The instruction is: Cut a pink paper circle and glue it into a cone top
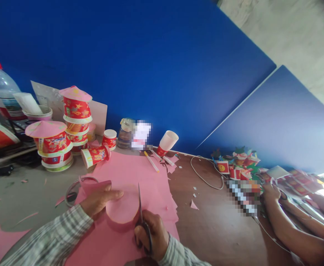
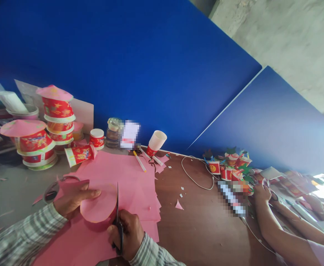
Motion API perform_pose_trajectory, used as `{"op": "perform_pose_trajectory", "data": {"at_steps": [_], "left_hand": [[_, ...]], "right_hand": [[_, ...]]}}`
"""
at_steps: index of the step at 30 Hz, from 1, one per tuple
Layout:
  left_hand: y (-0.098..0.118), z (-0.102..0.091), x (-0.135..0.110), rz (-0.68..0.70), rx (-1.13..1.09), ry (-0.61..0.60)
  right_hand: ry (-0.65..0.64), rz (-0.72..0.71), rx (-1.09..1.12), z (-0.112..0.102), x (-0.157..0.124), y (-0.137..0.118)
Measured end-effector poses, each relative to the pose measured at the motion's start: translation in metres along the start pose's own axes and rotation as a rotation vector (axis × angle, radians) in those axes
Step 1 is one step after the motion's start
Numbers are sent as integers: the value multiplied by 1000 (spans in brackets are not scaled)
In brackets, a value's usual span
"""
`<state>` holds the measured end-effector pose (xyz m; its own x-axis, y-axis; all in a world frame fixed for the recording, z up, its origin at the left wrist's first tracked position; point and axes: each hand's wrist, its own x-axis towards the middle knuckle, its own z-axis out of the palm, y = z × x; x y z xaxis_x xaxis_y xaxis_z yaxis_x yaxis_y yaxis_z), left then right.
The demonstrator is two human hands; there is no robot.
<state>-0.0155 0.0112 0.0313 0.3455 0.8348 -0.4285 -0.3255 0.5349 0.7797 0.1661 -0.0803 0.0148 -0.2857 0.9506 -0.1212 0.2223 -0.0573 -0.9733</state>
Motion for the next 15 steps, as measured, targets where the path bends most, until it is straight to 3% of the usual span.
{"op": "perform_pose_trajectory", "data": {"at_steps": [15], "left_hand": [[2,-3,-1,-15,21,-29]], "right_hand": [[28,37,-95,0,-2,1]]}}
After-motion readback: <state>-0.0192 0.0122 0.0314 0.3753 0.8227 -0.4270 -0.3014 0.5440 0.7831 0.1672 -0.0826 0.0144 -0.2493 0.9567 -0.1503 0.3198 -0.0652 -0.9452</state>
